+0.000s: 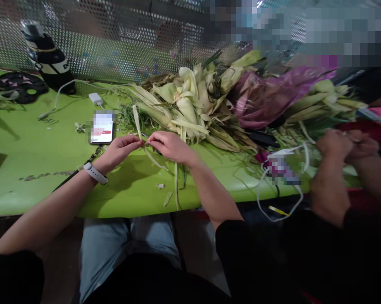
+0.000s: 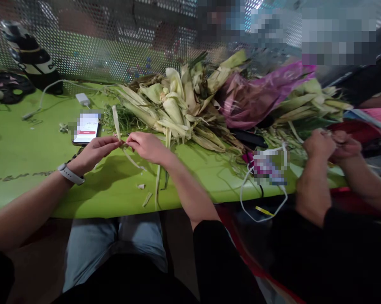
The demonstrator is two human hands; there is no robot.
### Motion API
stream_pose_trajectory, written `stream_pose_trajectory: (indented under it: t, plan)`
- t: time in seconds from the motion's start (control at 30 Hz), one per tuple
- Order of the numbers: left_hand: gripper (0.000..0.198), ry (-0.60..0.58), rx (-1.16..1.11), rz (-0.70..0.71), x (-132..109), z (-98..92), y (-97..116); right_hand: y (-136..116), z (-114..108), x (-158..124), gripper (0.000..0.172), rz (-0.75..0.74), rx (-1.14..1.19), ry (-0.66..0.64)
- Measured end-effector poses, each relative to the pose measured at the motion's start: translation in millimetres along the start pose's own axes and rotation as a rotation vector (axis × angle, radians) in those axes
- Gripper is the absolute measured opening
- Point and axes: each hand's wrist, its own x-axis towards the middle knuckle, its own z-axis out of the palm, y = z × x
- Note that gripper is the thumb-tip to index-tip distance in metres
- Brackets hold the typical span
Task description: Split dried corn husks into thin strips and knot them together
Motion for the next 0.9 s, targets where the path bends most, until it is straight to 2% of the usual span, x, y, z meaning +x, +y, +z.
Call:
stream_pose_trajectory:
  t: [0.17, 0.47, 0.6, 0.73, 0.9]
  plan:
    - [0.023, -0.048, 0.063, 0.035, 1.6, -3.1, 1.2, 1.0, 0.0, 0.1, 0.02, 0.047, -0.007, 0.051]
    - [0.028, -0.132, -0.045, 0.009, 0.1, -1.2, 4.4, 3.5, -2.7, 0.6, 0.018, 0.058, 0.116, -0.005]
    - [0.029, -0.176, -0.054, 0.039, 2.0, -0.1, 2.2, 7.0, 1.6, 2.4, 0.017, 0.042, 0.185, 0.065]
    - [0.026, -0.13, 0.013, 0.065, 2.8, -1.2, -1.5, 8.8, 2.0, 2.3, 0.017, 0.031, 0.218, 0.059]
    - [0.026, -0.164, 0.131, 0.096, 1.3, -2.4, -1.1, 9.1, -6.4, -0.8, 0.02, 0.075, 0.233, -0.013]
